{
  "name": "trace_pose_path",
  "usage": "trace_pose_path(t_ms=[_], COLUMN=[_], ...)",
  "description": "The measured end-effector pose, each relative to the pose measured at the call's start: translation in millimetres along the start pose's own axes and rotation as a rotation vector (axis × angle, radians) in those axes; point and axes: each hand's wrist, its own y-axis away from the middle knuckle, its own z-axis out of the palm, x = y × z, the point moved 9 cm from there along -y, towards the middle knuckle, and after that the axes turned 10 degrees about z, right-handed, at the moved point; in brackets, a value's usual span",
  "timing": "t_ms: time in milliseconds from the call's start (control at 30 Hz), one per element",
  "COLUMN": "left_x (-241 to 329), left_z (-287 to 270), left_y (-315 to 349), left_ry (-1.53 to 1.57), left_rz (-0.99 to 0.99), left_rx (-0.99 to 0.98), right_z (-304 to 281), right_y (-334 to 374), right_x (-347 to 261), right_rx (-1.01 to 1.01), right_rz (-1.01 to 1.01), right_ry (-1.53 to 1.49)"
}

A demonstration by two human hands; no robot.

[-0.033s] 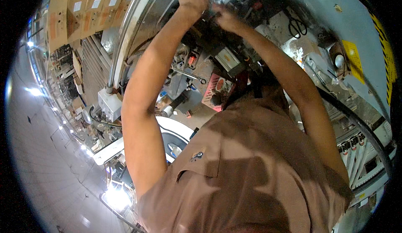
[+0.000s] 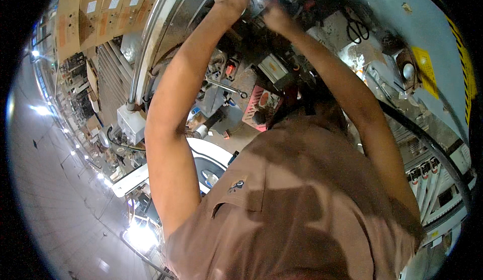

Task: The person adjusts and maintains industrial machinery in a workshop, using a wrench and pliers to tighten components and feeding material through rollers.

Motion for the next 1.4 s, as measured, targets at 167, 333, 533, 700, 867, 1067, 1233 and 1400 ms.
trace_pose_path(t_ms=[167, 333, 533, 700, 867, 1067, 1233, 1400], left_x=[9.1, -13.1, 2.1, -2.1, -10.4, -3.1, -5.1, -21.8], left_z=[-9.3, 21.8, -19.8, -9.2, -28.0, -79.4, -87.2, -67.7], left_y=[-16.6, 19.7, -7.6, 15.8, 30.8, 63.2, 91.7, 77.1], left_ry=[0.013, 0.029, -0.051, -0.092, -0.043, 0.018, 0.072, -0.048], left_rz=[0.015, -0.042, 0.037, -0.007, 0.042, 0.134, 0.13, 0.028], left_rx=[0.054, 0.018, 0.104, 0.014, -0.011, 0.029, 0.082, 0.07], right_z=[-21.8, -26.3, -25.3, -64.9, -109.1, -113.4, -94.8, -104.2], right_y=[-28.7, -8.9, 1.3, 14.2, 10.3, 17.7, 24.3, 11.9], right_x=[10.1, 3.5, -29.3, -33.5, -78.5, -83.1, -74.9, -44.0], right_rx=[0.111, -0.1, 0.046, -0.099, -0.014, 0.088, -0.208, 0.034], right_rz=[-0.095, -0.014, -0.193, -0.095, -0.109, -0.579, -0.488, -0.251], right_ry=[0.038, -0.061, 0.032, -0.094, 0.071, 0.15, 0.19, 0.142])
